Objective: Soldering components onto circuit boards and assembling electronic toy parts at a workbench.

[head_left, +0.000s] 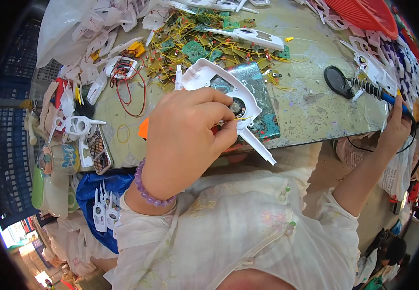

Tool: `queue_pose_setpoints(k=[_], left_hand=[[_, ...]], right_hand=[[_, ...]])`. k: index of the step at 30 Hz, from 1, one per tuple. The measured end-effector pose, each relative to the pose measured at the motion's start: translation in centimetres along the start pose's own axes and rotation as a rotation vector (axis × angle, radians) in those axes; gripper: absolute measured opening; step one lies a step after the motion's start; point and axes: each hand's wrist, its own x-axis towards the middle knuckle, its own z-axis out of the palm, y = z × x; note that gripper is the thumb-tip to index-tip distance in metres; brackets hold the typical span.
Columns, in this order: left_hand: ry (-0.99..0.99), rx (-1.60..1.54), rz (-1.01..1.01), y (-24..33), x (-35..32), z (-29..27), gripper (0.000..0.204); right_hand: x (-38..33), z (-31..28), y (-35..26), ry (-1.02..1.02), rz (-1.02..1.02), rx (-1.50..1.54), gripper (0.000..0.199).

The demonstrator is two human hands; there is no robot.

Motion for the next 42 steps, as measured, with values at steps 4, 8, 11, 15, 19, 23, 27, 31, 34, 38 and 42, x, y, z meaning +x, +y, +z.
queue_pose_setpoints(k=[4, 8, 11, 15, 19, 23, 27, 31, 34, 38, 42], left_hand=[[-0.03, -0.071, -0.095, 0.5, 0.1, 0.0, 0.008], [-0.061, -0.037, -0.135, 0.7, 0.4, -0.2, 0.007], [-0.074, -0.016, -0.159, 1.0, 0.5, -0.6, 0.007], [-0.095, 0.042, -0.161, 1.2, 0.8, -0.5, 0.006], [-0.09, 0.081, -0.131, 1.1, 0.7, -0.3, 0.006], [-0.082, 0.065, -0.158, 1.1, 0.5, -0.6, 0.006], [-0.093, 0.052, -0.139, 1.1, 0.9, -0.2, 0.005], [-0.091, 0.072, -0.143, 1.0, 0.5, -0.5, 0.005], [-0.099, 0.088, -0.111, 0.9, 0.5, -0.5, 0.005], [-0.104, 0.083, -0.113, 0.7, 0.6, -0.5, 0.004], [-0.107, 0.073, -0.109, 0.7, 0.7, -0.4, 0.005]], right_hand=[[1.3, -0.7, 0.0, -0.128, 0.023, -0.091, 0.025], [1.8, -1.5, -0.1, 0.043, 0.015, -0.021, 0.03], [3.8, -7.9, -0.2, 0.215, -0.543, -0.388, 0.028], [-0.5, -9.3, -3.6, 0.085, -0.566, 0.39, 0.026], [-5.6, -5.2, -7.0, -0.252, -0.627, 0.822, 0.034], [-9.3, 1.1, -9.8, -0.533, -0.621, 0.937, 0.034], [-10.3, 3.2, -10.3, -0.59, -0.689, 0.848, 0.033], [-10.9, 4.2, -10.8, -0.617, -0.635, 0.761, 0.037], [-10.8, 4.4, -11.0, -0.649, -0.637, 0.74, 0.037], [-10.4, 4.6, -11.1, -0.671, -0.647, 0.731, 0.037], [-10.2, 4.6, -11.2, -0.689, -0.663, 0.731, 0.037]])
